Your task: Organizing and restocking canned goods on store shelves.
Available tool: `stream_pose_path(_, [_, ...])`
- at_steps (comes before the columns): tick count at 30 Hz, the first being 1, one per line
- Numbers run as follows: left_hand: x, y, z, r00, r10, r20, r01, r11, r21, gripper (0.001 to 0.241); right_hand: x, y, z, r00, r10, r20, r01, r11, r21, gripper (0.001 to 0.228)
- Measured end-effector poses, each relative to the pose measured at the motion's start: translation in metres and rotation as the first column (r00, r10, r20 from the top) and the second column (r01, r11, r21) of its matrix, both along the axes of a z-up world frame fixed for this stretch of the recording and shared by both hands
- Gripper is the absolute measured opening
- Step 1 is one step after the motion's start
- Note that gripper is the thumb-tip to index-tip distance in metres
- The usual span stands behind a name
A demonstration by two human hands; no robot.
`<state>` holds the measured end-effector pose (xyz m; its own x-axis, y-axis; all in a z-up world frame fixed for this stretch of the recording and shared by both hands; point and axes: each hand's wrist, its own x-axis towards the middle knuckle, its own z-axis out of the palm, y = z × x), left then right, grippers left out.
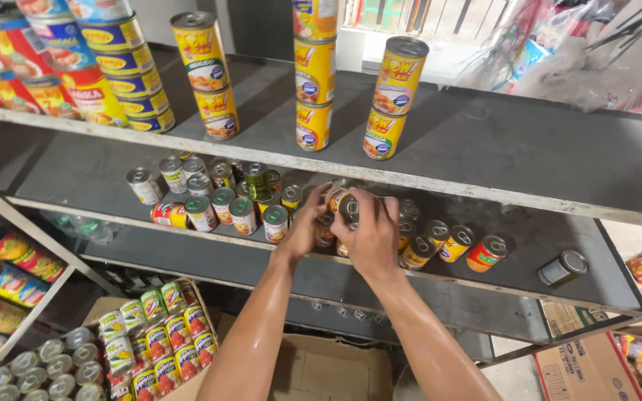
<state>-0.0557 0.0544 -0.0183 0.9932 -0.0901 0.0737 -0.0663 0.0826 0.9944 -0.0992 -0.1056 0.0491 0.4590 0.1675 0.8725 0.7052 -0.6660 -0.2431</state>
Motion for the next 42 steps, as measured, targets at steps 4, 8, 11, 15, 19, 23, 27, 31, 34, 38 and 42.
stream_pose_path(4, [-0.04,0.021,-0.017,0.898,-0.039,0.438,0.179,0.943,-0.282,0.07,-0.015,0.021,0.005,0.957,0.2,-0.21,-0.148,0.96,0.24,0.055])
stream_pose_path(8, [-0.1,0.054,-0.057,0.944,0.218,0.248,-0.111,0.916,-0.384,0.064,-0.017,0.062,-0.024,0.549,0.733,-0.402,-0.347,0.637,0.688,0.049])
stream_pose_path(11, [-0.146,0.09,-0.068,0.941,0.283,0.185,-0.195,0.902,-0.386,0.058,-0.015,0.106,-0.053,0.378,0.809,-0.45,-0.378,0.579,0.722,0.037])
stream_pose_path(15, [-0.207,0.138,-0.055,0.954,0.267,0.141,-0.231,0.946,-0.226,0.053,-0.054,0.184,-0.076,0.298,0.752,-0.588,-0.339,0.659,0.672,0.02])
stream_pose_path(19, [-0.247,0.202,-0.036,0.925,0.377,0.05,-0.353,0.901,-0.253,0.058,-0.092,0.27,-0.085,0.249,0.704,-0.665,-0.356,0.705,0.613,0.025])
stream_pose_path(23, [-0.267,0.276,-0.062,0.859,0.51,0.056,-0.509,0.86,-0.024,0.065,-0.104,0.341,-0.106,0.186,0.634,-0.751,-0.38,0.751,0.54,0.023])
stream_pose_path(27, [-0.278,0.332,-0.113,0.865,0.502,-0.01,-0.492,0.844,-0.212,0.05,-0.108,0.378,-0.154,-0.081,0.714,-0.695,-0.491,0.579,0.652,0.028])
stream_pose_path(31, [-0.295,0.354,-0.151,0.862,0.486,-0.141,-0.506,0.812,-0.292,0.055,-0.118,0.392,-0.181,-0.252,0.573,-0.78,-0.563,0.569,0.599,0.036])
stream_pose_path(34, [-0.305,0.356,-0.184,0.846,0.519,-0.125,-0.532,0.837,-0.126,0.068,-0.131,0.392,-0.211,-0.326,0.581,-0.746,-0.502,0.562,0.657,0.043])
stream_pose_path(38, [-0.32,0.35,-0.211,0.887,0.33,-0.325,-0.457,0.737,-0.498,0.086,-0.153,0.38,-0.253,-0.379,0.463,-0.801,-0.357,0.726,0.588,0.049])
stream_pose_path(42, [-0.328,0.349,-0.211,0.836,0.243,-0.492,-0.472,0.774,-0.421,0.095,-0.161,0.372,-0.262,-0.543,0.423,-0.725,-0.154,0.799,0.581,0.052])
